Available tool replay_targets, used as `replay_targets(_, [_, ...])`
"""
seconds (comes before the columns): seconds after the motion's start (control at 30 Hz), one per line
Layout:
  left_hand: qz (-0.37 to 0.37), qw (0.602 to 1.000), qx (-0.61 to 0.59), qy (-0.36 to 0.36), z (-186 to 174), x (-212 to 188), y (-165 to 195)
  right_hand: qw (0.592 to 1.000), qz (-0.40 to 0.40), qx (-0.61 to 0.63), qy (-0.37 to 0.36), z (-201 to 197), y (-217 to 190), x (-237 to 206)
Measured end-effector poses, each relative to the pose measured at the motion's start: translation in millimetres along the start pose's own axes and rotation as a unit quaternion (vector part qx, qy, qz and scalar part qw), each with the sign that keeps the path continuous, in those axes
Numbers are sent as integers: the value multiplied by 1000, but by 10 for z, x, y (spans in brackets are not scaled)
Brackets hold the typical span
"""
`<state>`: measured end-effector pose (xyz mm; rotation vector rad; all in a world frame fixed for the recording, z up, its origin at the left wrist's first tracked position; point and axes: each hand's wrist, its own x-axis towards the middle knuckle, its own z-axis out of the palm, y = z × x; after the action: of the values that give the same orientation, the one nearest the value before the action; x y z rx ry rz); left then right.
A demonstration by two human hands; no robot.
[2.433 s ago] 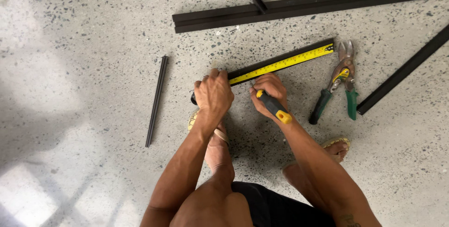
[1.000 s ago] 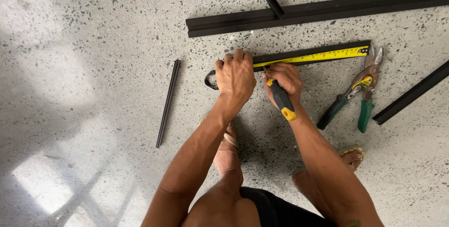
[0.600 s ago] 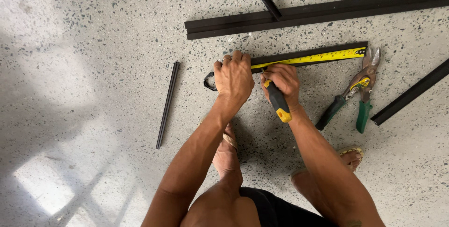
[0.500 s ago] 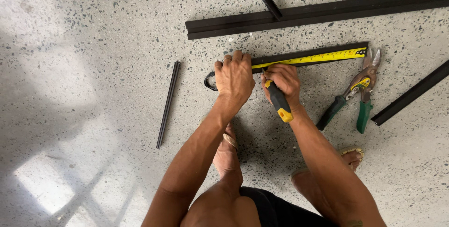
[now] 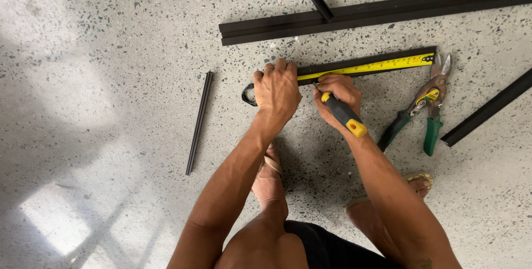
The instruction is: The person measures and cuts black metal profiles using a tape measure, screwdriver, and tin snips. They mark the profiles, cut them to size, and inspect the cut ends.
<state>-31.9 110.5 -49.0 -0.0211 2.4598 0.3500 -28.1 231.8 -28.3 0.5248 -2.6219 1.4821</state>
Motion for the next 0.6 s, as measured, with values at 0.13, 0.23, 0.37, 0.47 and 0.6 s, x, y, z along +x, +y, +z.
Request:
replay_targets(0.13, [-3, 1000, 8, 18, 4, -37, 38, 1000, 4, 16, 19, -33, -33, -17])
replay_targets(0.23, [-2, 999, -1, 36, 6, -80, 57, 999, 1, 18, 31, -44, -52, -34])
replay_targets(0.37, [-3, 999, 7, 39, -4, -111, 80, 999, -6, -2, 49, -51, -80, -54])
replay_targets(0.47, [-5, 999, 8, 40, -18, -128, 99, 999, -12, -18, 48, -62, -107, -63])
replay_targets(0.6, [-8, 999, 9, 36, -50, -132, 106, 999, -13, -26, 42, -57, -147, -57])
